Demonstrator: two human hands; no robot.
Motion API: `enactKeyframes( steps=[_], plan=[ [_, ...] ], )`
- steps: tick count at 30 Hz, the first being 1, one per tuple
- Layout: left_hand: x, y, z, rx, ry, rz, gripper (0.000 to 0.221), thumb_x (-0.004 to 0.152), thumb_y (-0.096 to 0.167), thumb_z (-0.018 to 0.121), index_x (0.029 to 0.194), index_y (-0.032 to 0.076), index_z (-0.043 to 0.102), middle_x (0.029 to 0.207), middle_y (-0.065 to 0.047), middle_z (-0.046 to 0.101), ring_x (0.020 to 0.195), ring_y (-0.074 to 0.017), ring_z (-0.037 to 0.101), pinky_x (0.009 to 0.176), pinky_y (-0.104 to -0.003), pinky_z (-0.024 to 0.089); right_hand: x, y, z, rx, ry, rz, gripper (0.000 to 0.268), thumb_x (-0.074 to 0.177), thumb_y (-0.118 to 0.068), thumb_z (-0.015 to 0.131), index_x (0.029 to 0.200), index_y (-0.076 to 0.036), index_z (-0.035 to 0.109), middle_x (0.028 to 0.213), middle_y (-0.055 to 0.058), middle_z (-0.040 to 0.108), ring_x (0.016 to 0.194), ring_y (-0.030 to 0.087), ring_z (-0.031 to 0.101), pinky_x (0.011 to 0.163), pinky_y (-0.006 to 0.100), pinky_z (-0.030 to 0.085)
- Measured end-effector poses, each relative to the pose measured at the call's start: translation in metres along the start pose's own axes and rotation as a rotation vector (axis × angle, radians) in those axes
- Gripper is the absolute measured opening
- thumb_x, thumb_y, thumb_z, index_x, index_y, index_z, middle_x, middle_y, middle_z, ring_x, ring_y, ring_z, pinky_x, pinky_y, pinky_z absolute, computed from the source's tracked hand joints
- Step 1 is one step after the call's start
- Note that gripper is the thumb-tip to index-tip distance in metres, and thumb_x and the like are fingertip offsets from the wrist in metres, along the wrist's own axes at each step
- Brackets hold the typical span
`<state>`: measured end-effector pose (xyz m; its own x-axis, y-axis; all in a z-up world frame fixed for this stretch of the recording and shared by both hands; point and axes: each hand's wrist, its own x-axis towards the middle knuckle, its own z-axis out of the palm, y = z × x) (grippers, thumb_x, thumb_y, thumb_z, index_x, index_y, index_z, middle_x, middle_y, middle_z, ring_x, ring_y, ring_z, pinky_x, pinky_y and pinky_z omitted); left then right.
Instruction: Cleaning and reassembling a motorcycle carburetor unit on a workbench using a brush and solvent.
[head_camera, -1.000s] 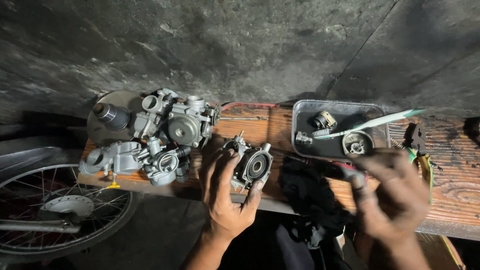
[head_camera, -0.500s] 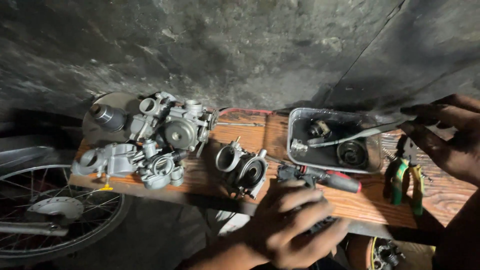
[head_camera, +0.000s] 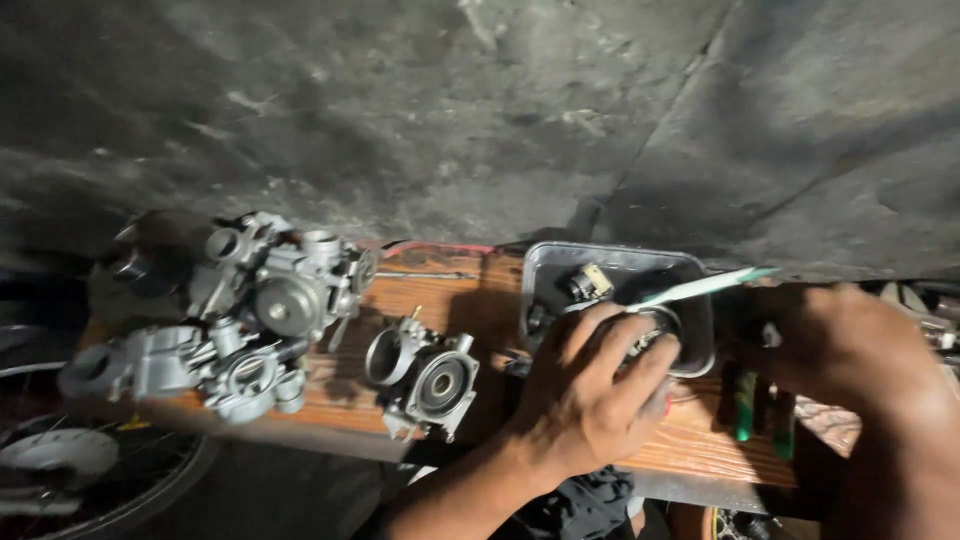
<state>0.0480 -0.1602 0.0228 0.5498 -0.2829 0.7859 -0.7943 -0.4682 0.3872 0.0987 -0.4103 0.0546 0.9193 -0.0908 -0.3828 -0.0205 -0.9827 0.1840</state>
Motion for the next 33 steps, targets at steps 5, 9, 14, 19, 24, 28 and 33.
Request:
enactKeyframes(
  steps=[5,9,14,19,24,28,33],
  plan=[
    [-0.008,-0.005,0.009,0.002,0.011,-0.005,0.025,0.083,0.002,0.076,0.106,0.001,0.066,0.108,-0.016,0.066,0.105,-0.0336,0.058,0.083,-0.042,0.055,0.017,0.002,0.023,-0.075,0.009,0.019,0.047,0.075,-0.065,0.065,0.108,-0.032,0.068,0.094,0.005,0.081,0.093,0.031,0.079,0.072,0.043,0.061],
    [-0.007,-0.007,0.001,-0.025,0.020,0.015,0.018,0.087,0.001,0.071,0.105,-0.001,0.066,0.105,-0.018,0.065,0.103,-0.0353,0.058,0.085,-0.045,0.055,0.009,0.003,0.013,0.016,0.078,0.012,0.048,0.075,-0.063,0.067,0.108,-0.028,0.069,0.100,0.009,0.080,0.099,0.035,0.076,0.078,0.047,0.059],
    [-0.005,-0.011,-0.003,-0.042,0.041,0.025,0.015,0.087,-0.003,0.071,0.102,-0.004,0.068,0.104,-0.019,0.066,0.099,-0.0366,0.061,0.087,-0.044,0.057,0.002,0.010,-0.001,0.004,-0.048,0.101,0.042,0.077,-0.058,0.069,0.113,-0.037,0.067,0.104,0.000,0.083,0.098,0.027,0.081,0.076,0.040,0.063],
    [-0.008,-0.014,0.005,-0.051,0.049,0.045,0.012,0.087,-0.004,0.068,0.099,-0.004,0.067,0.101,-0.019,0.065,0.098,-0.0359,0.061,0.084,-0.043,0.057,-0.009,0.013,0.007,-0.085,-0.025,0.121,0.038,0.078,-0.069,0.063,0.104,-0.042,0.072,0.092,-0.009,0.085,0.084,0.015,0.085,0.070,0.029,0.068],
    [-0.015,-0.018,0.020,-0.065,0.089,0.044,0.009,0.086,-0.002,0.069,0.095,-0.005,0.068,0.093,-0.019,0.066,0.093,-0.0315,0.060,0.088,-0.042,0.053,-0.041,-0.013,-0.001,-0.168,-0.009,0.231,0.060,0.073,-0.087,0.053,0.112,-0.044,0.067,0.096,0.002,0.084,0.098,0.026,0.082,0.081,0.039,0.066],
    [-0.010,-0.015,0.016,-0.060,0.055,0.046,0.011,0.088,0.003,0.069,0.097,-0.005,0.068,0.096,-0.020,0.067,0.096,-0.0337,0.060,0.082,-0.041,0.056,-0.048,0.003,0.064,-0.326,0.116,0.187,0.068,0.058,-0.097,0.056,0.069,-0.033,0.077,0.078,0.001,0.074,0.081,0.017,0.078,0.068,0.027,0.063],
    [-0.020,-0.016,0.025,-0.009,0.009,-0.038,0.013,0.089,0.006,0.068,0.100,-0.002,0.070,0.097,-0.016,0.062,0.096,-0.0298,0.056,0.093,-0.044,0.047,-0.067,-0.025,0.050,-0.132,0.156,0.099,0.046,0.077,-0.070,0.058,0.108,-0.037,0.064,0.069,0.002,0.077,0.072,0.030,0.079,0.064,0.043,0.063]
  ],
)
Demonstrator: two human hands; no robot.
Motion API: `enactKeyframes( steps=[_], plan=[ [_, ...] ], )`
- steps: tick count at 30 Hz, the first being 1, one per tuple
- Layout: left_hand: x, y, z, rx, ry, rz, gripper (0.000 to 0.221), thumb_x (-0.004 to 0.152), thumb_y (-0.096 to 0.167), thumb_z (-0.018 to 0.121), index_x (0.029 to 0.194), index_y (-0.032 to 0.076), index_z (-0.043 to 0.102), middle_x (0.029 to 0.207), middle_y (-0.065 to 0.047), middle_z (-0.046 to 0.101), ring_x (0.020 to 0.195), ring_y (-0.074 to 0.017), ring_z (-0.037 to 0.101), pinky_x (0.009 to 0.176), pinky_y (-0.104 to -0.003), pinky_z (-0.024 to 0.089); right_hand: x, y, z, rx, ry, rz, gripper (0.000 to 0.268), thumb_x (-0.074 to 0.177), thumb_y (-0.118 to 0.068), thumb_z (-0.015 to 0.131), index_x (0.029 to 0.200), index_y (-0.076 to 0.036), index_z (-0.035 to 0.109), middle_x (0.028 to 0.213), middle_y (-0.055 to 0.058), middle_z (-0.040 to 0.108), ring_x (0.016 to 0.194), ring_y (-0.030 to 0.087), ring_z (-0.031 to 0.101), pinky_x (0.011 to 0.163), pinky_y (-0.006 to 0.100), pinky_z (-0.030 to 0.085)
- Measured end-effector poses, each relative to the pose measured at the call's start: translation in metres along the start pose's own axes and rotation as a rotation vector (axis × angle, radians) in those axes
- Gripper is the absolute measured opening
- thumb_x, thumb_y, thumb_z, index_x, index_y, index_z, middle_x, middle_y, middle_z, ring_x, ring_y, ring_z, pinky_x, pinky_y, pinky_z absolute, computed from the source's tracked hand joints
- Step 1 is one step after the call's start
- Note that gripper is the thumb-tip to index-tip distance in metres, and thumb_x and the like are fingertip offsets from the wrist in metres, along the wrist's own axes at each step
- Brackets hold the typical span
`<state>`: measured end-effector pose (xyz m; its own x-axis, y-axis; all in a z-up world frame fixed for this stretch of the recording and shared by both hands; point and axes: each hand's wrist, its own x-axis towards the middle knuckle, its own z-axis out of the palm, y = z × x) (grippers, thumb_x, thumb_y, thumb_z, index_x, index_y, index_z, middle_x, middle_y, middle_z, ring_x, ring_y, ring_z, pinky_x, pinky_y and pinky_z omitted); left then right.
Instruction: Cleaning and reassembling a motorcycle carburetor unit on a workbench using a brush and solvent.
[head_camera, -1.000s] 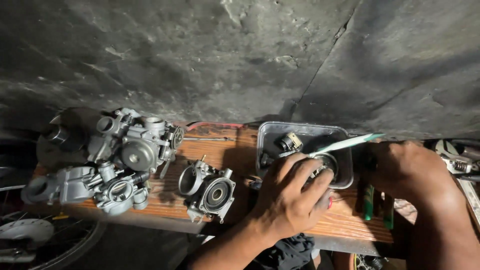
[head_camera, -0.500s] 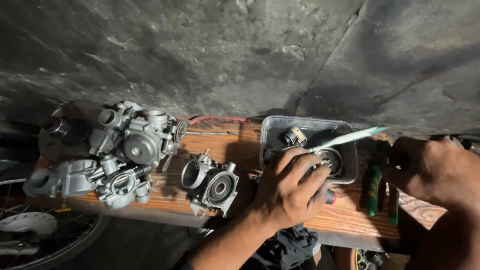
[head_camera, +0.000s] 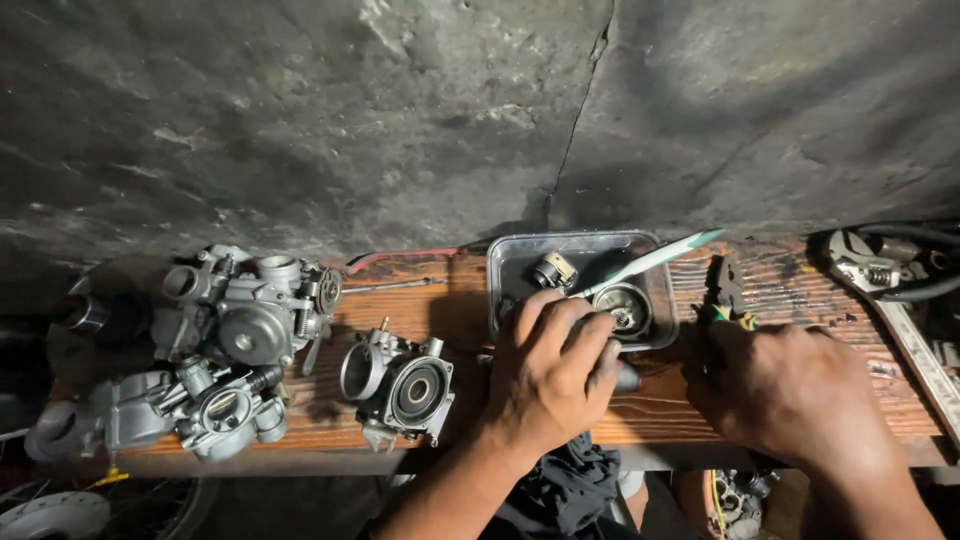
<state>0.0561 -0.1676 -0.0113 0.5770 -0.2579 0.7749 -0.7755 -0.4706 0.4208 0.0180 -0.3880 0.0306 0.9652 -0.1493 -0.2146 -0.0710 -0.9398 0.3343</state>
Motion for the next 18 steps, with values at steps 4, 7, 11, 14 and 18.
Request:
enactKeyframes(
  steps=[4,7,11,14,18],
  plan=[
    [0.010,0.003,-0.007,0.012,-0.029,-0.053,0.011,0.089,0.004,0.067,0.099,0.001,0.067,0.096,-0.015,0.059,0.092,-0.0330,0.053,0.088,-0.043,0.048,0.007,0.014,-0.019,0.008,-0.041,-0.046,0.054,0.072,-0.078,0.063,0.111,-0.041,0.063,0.074,0.006,0.078,0.075,0.034,0.078,0.069,0.045,0.063],
    [0.015,0.002,0.005,-0.042,0.026,-0.026,0.009,0.087,-0.004,0.070,0.094,0.002,0.069,0.072,-0.005,0.058,0.072,-0.0182,0.051,0.083,-0.035,0.035,0.022,0.033,-0.049,-0.010,-0.331,0.123,0.058,0.072,-0.067,0.074,0.127,-0.062,0.053,0.101,-0.013,0.084,0.096,0.016,0.082,0.078,0.031,0.065],
    [0.044,0.013,-0.008,-0.009,-0.294,-0.111,0.015,0.091,-0.012,0.052,0.082,-0.003,0.060,0.073,-0.013,0.049,0.066,-0.0292,0.045,0.061,-0.044,0.037,0.044,0.041,-0.057,0.299,0.392,-0.203,0.043,0.082,-0.057,0.070,0.120,-0.037,0.071,0.082,-0.010,0.077,0.070,0.018,0.075,0.061,0.037,0.057],
    [0.056,0.012,-0.002,0.141,-0.656,-0.259,0.023,0.095,-0.006,0.058,0.075,0.001,0.066,0.076,-0.016,0.063,0.062,-0.0302,0.060,0.055,-0.044,0.052,0.062,0.027,-0.064,0.323,0.457,-0.354,0.039,0.082,-0.041,0.074,0.120,-0.030,0.075,0.089,0.000,0.077,0.073,0.026,0.074,0.062,0.044,0.057],
    [0.055,0.002,0.018,0.123,-0.848,-0.373,0.037,0.089,-0.017,0.048,0.061,0.002,0.063,0.065,-0.013,0.058,0.050,-0.0234,0.050,0.059,-0.040,0.042,0.078,0.016,-0.041,0.240,0.412,-0.347,0.046,0.075,-0.041,0.072,0.121,-0.038,0.074,0.097,0.001,0.078,0.077,0.034,0.076,0.061,0.049,0.060]
  ],
)
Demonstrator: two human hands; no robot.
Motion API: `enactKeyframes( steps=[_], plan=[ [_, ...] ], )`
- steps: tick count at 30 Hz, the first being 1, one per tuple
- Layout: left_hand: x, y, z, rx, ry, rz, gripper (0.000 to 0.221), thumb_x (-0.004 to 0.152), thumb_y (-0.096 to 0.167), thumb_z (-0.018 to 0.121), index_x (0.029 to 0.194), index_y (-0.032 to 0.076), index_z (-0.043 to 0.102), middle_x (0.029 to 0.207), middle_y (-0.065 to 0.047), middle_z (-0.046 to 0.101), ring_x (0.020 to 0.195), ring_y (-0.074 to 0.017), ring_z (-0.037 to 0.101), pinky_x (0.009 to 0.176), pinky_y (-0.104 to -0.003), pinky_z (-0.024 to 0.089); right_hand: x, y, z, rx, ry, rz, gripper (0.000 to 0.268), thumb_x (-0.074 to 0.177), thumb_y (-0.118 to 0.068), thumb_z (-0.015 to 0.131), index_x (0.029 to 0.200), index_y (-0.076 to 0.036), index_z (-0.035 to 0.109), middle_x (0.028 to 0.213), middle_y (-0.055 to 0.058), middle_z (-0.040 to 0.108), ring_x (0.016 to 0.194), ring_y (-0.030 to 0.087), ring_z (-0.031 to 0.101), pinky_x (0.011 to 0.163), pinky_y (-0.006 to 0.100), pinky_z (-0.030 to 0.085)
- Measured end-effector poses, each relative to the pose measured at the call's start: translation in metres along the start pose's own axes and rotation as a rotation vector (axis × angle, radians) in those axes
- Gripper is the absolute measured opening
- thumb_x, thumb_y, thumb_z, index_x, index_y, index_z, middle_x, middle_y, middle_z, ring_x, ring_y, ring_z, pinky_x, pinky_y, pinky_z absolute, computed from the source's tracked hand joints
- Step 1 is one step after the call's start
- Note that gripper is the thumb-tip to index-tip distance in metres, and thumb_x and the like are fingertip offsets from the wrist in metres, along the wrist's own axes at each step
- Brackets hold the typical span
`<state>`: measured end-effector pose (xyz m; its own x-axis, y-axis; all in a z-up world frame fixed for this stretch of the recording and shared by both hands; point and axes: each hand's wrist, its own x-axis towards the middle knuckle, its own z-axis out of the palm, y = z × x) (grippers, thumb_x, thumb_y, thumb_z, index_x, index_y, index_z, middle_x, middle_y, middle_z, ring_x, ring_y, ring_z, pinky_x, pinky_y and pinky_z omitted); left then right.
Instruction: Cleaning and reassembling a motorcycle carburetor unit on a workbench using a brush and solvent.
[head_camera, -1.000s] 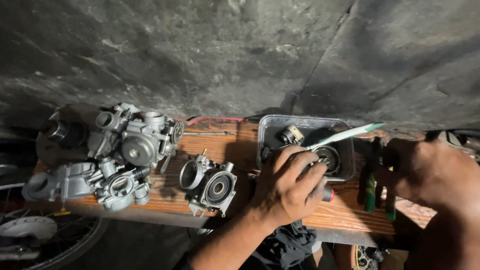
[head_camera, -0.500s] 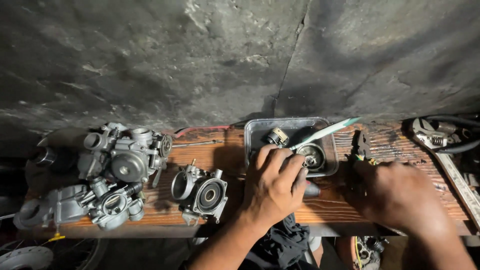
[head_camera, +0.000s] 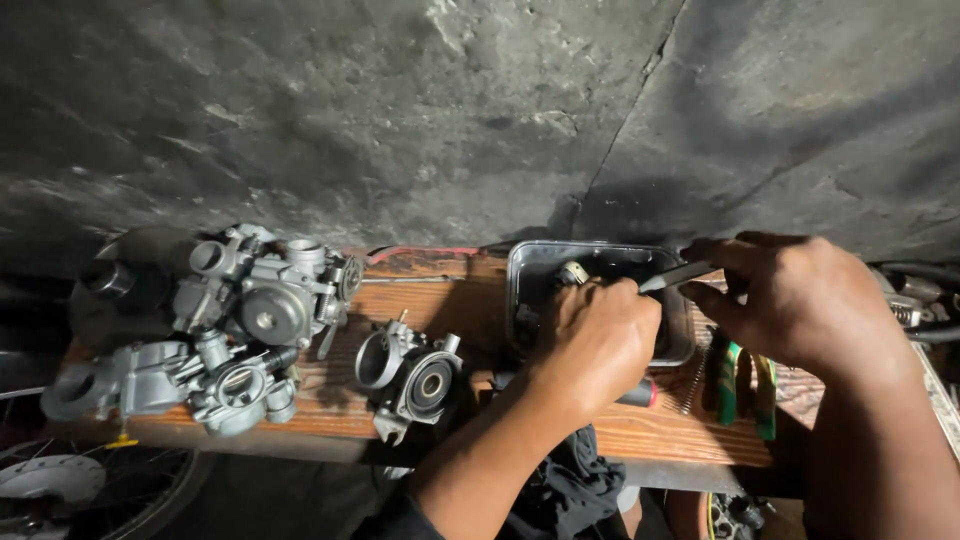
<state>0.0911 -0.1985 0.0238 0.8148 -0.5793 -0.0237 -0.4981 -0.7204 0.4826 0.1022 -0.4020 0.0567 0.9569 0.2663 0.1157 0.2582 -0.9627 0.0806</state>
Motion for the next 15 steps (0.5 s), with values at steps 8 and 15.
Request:
enactKeyframes(
  steps=[8,15],
  plan=[
    [0.012,-0.009,0.016,0.058,-0.032,0.002,0.029,0.083,-0.014,0.056,0.064,0.004,0.069,0.068,-0.012,0.064,0.052,-0.0247,0.060,0.054,-0.042,0.049,0.000,0.001,0.019,0.072,0.083,-0.034,0.033,0.078,-0.035,0.075,0.111,-0.033,0.078,0.112,-0.003,0.077,0.087,0.027,0.075,0.063,0.045,0.059],
    [-0.017,-0.009,-0.012,0.018,0.116,-0.035,0.009,0.096,-0.002,0.069,0.087,0.001,0.070,0.082,-0.010,0.067,0.057,-0.0210,0.062,0.052,-0.037,0.052,0.002,-0.002,0.016,0.038,0.255,-0.190,0.019,0.087,-0.026,0.077,0.104,-0.019,0.078,0.104,0.001,0.077,0.097,0.028,0.072,0.072,0.043,0.058]
  ],
)
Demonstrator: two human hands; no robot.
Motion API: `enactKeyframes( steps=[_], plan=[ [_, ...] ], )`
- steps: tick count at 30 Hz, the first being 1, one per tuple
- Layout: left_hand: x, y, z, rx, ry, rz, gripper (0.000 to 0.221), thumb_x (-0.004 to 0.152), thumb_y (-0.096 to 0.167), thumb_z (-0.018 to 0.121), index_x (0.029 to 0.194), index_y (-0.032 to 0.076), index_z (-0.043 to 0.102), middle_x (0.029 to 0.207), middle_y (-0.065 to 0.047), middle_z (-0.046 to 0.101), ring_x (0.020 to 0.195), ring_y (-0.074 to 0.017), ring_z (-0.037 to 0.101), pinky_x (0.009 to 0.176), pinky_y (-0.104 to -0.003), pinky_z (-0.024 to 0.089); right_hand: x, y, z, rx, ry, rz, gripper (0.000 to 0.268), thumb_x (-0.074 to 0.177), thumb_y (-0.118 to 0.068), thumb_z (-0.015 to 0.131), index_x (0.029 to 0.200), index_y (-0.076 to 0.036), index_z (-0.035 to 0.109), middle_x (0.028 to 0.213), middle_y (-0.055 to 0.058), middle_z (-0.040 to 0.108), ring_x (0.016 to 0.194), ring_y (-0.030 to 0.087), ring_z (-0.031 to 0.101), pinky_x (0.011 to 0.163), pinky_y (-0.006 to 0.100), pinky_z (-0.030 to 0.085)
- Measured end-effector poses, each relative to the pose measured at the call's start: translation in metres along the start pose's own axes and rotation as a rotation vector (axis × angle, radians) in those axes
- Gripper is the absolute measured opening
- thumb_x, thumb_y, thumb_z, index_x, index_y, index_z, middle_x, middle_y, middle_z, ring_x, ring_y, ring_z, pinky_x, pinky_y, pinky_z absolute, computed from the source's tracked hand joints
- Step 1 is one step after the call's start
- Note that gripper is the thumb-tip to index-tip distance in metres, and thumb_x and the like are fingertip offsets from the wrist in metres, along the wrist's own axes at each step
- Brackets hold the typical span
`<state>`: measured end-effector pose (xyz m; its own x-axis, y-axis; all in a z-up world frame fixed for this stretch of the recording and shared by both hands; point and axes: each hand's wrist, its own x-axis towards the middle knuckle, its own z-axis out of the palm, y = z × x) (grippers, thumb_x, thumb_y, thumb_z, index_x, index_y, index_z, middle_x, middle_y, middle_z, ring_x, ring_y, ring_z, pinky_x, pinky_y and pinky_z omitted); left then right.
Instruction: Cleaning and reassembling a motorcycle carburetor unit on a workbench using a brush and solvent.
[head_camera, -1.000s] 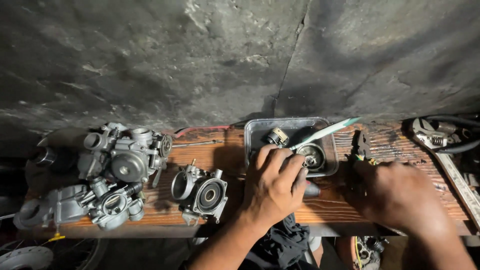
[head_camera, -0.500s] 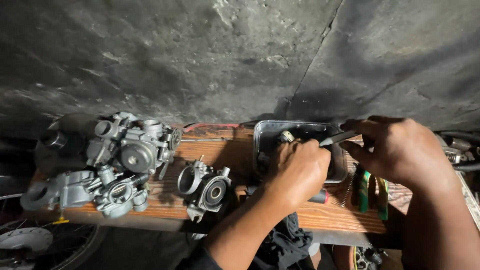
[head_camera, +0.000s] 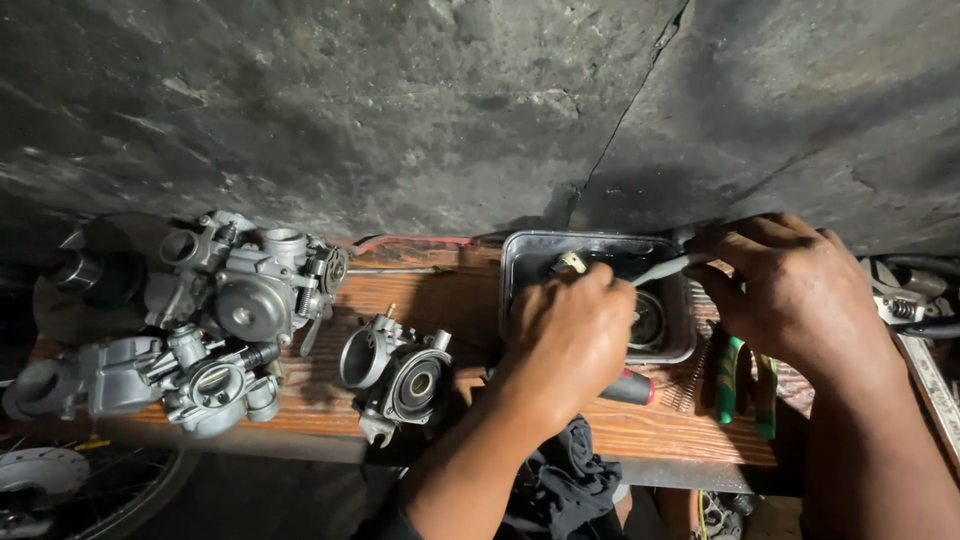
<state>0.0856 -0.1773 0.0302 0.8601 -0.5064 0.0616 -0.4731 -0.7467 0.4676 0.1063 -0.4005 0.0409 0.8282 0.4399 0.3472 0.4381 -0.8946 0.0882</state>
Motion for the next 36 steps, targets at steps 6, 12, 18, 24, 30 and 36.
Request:
enactKeyframes(
  steps=[6,12,18,24,30,36],
  plan=[
    [-0.014,-0.003,-0.014,0.010,-0.013,-0.214,0.020,0.100,0.000,0.055,0.094,0.000,0.074,0.101,-0.017,0.072,0.069,-0.0333,0.075,0.066,-0.051,0.062,-0.009,0.002,0.005,-0.137,-0.112,0.145,0.024,0.084,-0.037,0.075,0.107,-0.033,0.075,0.107,0.001,0.067,0.105,0.031,0.060,0.072,0.048,0.046],
    [-0.008,-0.010,0.003,0.048,-0.059,-0.253,0.026,0.105,0.010,0.061,0.081,0.009,0.071,0.089,-0.007,0.069,0.065,-0.0225,0.066,0.069,-0.042,0.054,-0.013,0.002,0.002,-0.228,-0.144,0.210,0.028,0.086,-0.042,0.071,0.114,-0.036,0.070,0.101,0.010,0.048,0.100,0.035,0.048,0.077,0.054,0.043],
    [0.001,-0.007,-0.004,0.093,0.092,0.079,0.021,0.089,-0.001,0.066,0.069,0.004,0.069,0.070,-0.010,0.060,0.064,-0.0306,0.061,0.050,-0.048,0.051,-0.032,0.014,-0.001,-0.443,-0.111,0.197,0.047,0.093,-0.067,0.059,0.117,-0.027,0.066,0.113,0.011,0.052,0.115,0.036,0.056,0.094,0.055,0.046],
    [0.018,-0.014,0.019,0.141,-0.151,0.083,0.016,0.079,-0.001,0.059,0.064,0.002,0.062,0.075,-0.010,0.058,0.063,-0.0325,0.056,0.060,-0.044,0.043,-0.042,0.051,0.001,-0.273,0.072,0.072,0.020,0.098,-0.023,0.074,0.094,-0.013,0.058,0.094,0.007,0.061,0.092,0.028,0.060,0.099,0.041,0.050],
    [0.022,-0.007,0.001,0.175,-0.293,0.062,0.022,0.086,-0.007,0.062,0.077,0.006,0.077,0.087,-0.009,0.065,0.069,-0.0290,0.064,0.067,-0.044,0.054,-0.046,0.051,0.000,-0.217,0.181,0.112,0.018,0.115,-0.021,0.076,0.131,-0.028,0.083,0.106,0.006,0.067,0.094,0.032,0.057,0.093,0.040,0.052],
    [0.004,-0.025,0.002,-0.364,-0.001,0.086,0.014,0.092,0.000,0.064,0.101,0.007,0.072,0.103,-0.006,0.050,0.082,-0.0303,0.061,0.070,-0.047,0.048,-0.041,0.042,-0.005,-0.397,0.178,0.175,0.017,0.116,-0.051,0.074,0.123,-0.036,0.078,0.108,-0.003,0.068,0.104,0.026,0.065,0.082,0.036,0.054]
  ],
)
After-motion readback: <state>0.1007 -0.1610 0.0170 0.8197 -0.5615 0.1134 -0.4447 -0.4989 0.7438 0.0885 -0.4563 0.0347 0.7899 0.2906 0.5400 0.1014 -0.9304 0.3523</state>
